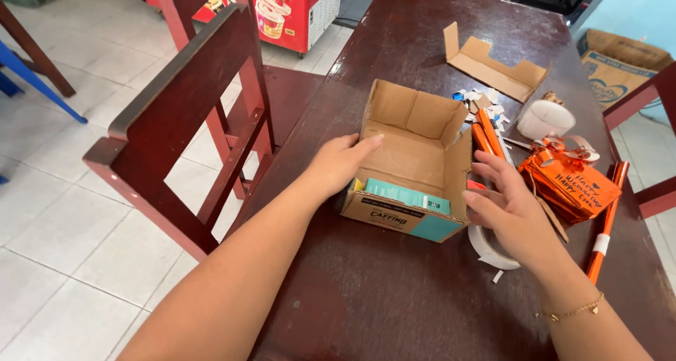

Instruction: The person assembles a small cardboard box by folding flaps and securing them with tape. They use a utility knife to trim excess tape and scissors to cut tape strips, then apply tape to seal the box edges.

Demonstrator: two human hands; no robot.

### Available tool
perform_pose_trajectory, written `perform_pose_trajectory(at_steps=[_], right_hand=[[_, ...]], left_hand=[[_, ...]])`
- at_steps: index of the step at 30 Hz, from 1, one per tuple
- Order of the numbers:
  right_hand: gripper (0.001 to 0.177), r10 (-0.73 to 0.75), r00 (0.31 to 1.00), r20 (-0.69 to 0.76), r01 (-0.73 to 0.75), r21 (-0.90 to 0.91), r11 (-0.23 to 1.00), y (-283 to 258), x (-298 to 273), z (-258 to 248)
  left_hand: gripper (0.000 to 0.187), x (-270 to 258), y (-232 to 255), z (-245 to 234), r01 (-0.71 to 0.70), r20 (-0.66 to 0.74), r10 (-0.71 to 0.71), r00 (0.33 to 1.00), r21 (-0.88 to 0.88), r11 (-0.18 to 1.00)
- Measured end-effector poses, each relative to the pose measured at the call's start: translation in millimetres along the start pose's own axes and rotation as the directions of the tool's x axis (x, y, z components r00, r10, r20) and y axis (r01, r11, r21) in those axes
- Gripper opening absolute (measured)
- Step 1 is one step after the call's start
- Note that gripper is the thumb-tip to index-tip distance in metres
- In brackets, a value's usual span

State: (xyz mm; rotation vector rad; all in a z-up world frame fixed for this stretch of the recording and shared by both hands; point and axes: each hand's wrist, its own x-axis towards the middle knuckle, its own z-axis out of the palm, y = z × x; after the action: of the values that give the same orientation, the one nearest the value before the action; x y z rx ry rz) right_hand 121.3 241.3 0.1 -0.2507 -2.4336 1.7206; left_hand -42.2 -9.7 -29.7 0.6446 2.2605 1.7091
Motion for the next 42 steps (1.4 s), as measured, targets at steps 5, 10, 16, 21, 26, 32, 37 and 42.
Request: perform_pose_trajectory(at_steps=[5, 10, 16, 21, 26, 32, 37, 42], right_hand=[[0.076, 0.070, 0.997, -0.019, -0.069, 0.042, 0.997, 13.9, 2.1, 1.8], [0.077, 0.193, 0.980, -0.045, -0.175, 0.262, 0.949, 26.4, 8.1, 7.9], [0.075, 0.100, 0.993, 0.068, -0.118, 0.362, 0.925, 26.7, 8.5, 4.5], [0.067, 0.159, 0.987, -0.027, -0.146, 0.273, 0.951, 32.5, 11.6, 6.1], [0.054, 0.148, 0.988, -0.041, -0.145, 0.071, 0.987, 30.0, 12.0, -2.1], [0.092, -0.321, 0.937, 0.138, 0.337, -0.113, 0.935, 2.6, -7.4, -13.8], [0.064, -0.039, 0.999, 0.030, 0.048, -0.384, 0.922, -5.9, -6.0, -5.3], [0.046, -0.171, 0.984, -0.039, 0.119, -0.565, 0.816, 1.6, -2.1, -10.9]], left_hand=[[0.056, 9.0, -16.9, -17.8, 0.029, -0.116, -0.021, 0.993, 0.066, 0.997], [0.042, 15.6, -28.9, -15.5, 0.159, -0.045, -0.181, 0.982, -0.310, 0.937], [0.066, 11.4, -21.8, -30.0, 0.229, 0.144, -0.194, 0.970, -0.289, 0.930], [0.077, 2.9, -14.1, -40.2, 0.186, 0.246, -0.116, 0.962, -0.284, 0.941], [0.088, -2.8, -5.9, -45.3, 0.019, 0.312, 0.011, 0.950, -0.093, 0.995], [0.116, -10.1, 9.5, -68.6, -0.018, 0.503, 0.050, 0.863, -0.067, 0.998], [0.094, -6.7, -2.8, -80.2, -0.012, 0.492, 0.046, 0.869, -0.072, 0.997], [0.047, -0.1, -5.9, -68.0, -0.026, 0.065, 0.012, 0.998, 0.216, 0.976]])
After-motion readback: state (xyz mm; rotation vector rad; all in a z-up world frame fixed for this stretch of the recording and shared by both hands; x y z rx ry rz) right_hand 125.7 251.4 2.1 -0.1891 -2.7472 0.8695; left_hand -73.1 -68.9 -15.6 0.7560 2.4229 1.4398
